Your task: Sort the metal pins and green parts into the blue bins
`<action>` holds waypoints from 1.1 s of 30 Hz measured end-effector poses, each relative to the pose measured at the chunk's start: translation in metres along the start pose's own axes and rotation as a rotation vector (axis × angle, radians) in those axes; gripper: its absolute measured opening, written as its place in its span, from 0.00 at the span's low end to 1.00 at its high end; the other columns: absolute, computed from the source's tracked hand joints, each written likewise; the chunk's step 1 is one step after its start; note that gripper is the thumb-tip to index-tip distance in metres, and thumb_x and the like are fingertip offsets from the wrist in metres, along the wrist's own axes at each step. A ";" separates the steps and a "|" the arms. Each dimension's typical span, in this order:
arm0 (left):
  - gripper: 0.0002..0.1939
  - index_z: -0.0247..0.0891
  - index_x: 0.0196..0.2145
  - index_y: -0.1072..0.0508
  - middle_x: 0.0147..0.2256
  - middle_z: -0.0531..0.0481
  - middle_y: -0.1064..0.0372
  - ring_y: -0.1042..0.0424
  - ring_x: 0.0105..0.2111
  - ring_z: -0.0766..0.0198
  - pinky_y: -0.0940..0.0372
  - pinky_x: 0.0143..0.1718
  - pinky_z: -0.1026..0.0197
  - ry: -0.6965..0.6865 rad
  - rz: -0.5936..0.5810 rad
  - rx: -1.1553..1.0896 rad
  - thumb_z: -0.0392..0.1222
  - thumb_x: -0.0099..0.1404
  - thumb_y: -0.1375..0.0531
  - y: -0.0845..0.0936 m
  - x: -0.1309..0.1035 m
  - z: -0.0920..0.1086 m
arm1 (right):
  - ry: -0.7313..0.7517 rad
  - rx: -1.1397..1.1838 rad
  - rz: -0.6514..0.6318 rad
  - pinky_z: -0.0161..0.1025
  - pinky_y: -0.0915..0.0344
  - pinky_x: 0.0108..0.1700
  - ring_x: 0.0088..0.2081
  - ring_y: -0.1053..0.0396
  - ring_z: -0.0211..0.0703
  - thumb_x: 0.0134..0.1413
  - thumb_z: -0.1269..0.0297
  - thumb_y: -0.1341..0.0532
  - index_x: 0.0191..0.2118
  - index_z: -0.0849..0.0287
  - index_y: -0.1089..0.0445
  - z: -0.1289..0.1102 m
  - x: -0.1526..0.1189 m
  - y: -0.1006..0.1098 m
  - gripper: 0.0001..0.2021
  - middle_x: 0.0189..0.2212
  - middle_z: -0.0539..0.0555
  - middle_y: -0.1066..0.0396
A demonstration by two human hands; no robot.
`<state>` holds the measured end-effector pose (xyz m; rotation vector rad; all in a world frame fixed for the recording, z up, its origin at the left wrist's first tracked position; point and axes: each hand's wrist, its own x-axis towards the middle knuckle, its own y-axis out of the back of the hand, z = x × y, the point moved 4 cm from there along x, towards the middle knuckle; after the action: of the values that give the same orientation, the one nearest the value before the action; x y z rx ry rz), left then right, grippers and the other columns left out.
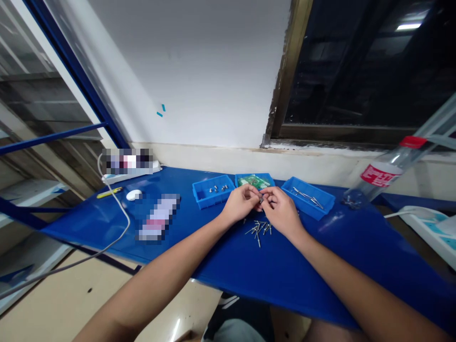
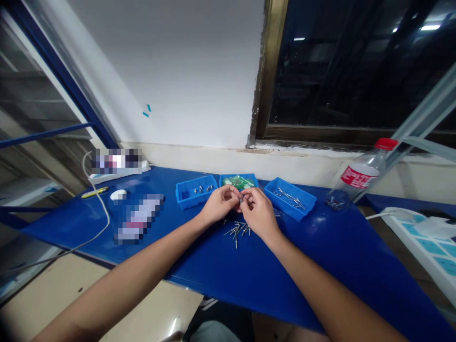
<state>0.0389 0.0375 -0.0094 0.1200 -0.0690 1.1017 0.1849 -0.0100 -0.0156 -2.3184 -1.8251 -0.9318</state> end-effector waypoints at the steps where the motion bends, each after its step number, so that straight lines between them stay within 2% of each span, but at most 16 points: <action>1: 0.05 0.34 0.39 0.30 0.31 0.49 0.23 0.21 0.27 0.66 0.25 0.34 0.63 0.026 -0.003 -0.061 0.31 0.64 0.39 -0.001 0.001 -0.002 | 0.034 -0.037 0.008 0.42 0.24 0.40 0.36 0.25 0.45 0.59 0.66 0.40 0.45 0.55 0.27 -0.003 0.000 0.001 0.10 0.40 0.56 0.25; 7: 0.08 0.30 0.39 0.27 0.35 0.45 0.21 0.20 0.32 0.67 0.22 0.42 0.61 0.126 -0.008 -0.297 0.34 0.65 0.32 -0.002 0.001 -0.001 | 0.132 -0.142 0.050 0.44 0.25 0.40 0.40 0.26 0.48 0.64 0.65 0.42 0.44 0.54 0.27 -0.020 -0.003 0.007 0.08 0.42 0.57 0.26; 10: 0.05 0.28 0.37 0.25 0.38 0.43 0.20 0.19 0.35 0.66 0.23 0.49 0.58 0.208 -0.014 -0.399 0.31 0.65 0.32 -0.001 0.001 -0.002 | 0.138 -0.142 0.064 0.44 0.26 0.40 0.41 0.26 0.49 0.66 0.64 0.42 0.46 0.54 0.27 -0.025 -0.003 0.010 0.08 0.43 0.58 0.26; 13: 0.04 0.29 0.39 0.23 0.39 0.41 0.20 0.18 0.40 0.64 0.25 0.57 0.56 0.232 -0.008 -0.505 0.30 0.66 0.32 0.004 0.002 0.000 | 0.167 -0.152 0.072 0.44 0.27 0.40 0.42 0.26 0.49 0.67 0.63 0.42 0.48 0.53 0.27 -0.029 -0.003 0.013 0.08 0.44 0.58 0.26; 17: 0.16 0.30 0.46 0.24 0.45 0.38 0.19 0.18 0.46 0.59 0.28 0.61 0.52 0.186 -0.048 -0.528 0.30 0.62 0.28 0.008 0.002 0.005 | 0.222 -0.174 0.037 0.44 0.27 0.38 0.41 0.26 0.49 0.68 0.63 0.42 0.48 0.52 0.26 -0.038 -0.003 0.017 0.10 0.45 0.58 0.26; 21: 0.27 0.32 0.54 0.27 0.56 0.34 0.25 0.22 0.55 0.52 0.31 0.64 0.46 0.025 -0.106 -0.411 0.29 0.58 0.28 0.007 0.002 0.012 | 0.220 -0.167 0.025 0.48 0.26 0.44 0.42 0.26 0.51 0.68 0.62 0.43 0.47 0.51 0.24 -0.039 -0.003 0.018 0.10 0.45 0.58 0.25; 25: 0.32 0.38 0.62 0.32 0.67 0.35 0.38 0.34 0.67 0.47 0.37 0.69 0.43 -0.232 -0.141 -0.222 0.25 0.62 0.34 0.002 -0.001 0.019 | 0.072 0.020 0.005 0.48 0.24 0.46 0.42 0.22 0.52 0.67 0.53 0.39 0.46 0.52 0.25 -0.022 -0.003 0.013 0.11 0.42 0.58 0.21; 29: 0.36 0.46 0.70 0.39 0.72 0.40 0.47 0.38 0.69 0.48 0.37 0.69 0.42 -0.466 -0.155 0.081 0.25 0.67 0.42 -0.002 -0.010 0.026 | -0.092 0.292 -0.018 0.46 0.22 0.45 0.40 0.20 0.49 0.59 0.49 0.31 0.43 0.56 0.27 -0.004 -0.001 0.006 0.16 0.39 0.58 0.20; 33: 0.37 0.48 0.72 0.42 0.73 0.41 0.49 0.42 0.71 0.47 0.36 0.69 0.43 -0.630 -0.163 0.285 0.25 0.69 0.44 -0.003 -0.018 0.036 | -0.140 0.383 -0.025 0.47 0.22 0.48 0.39 0.21 0.48 0.52 0.51 0.26 0.40 0.57 0.27 0.000 0.002 0.004 0.17 0.36 0.56 0.21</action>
<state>0.0340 0.0157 0.0237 0.7155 -0.4584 0.8719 0.1891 -0.0097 -0.0134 -2.1684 -1.8861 -0.3830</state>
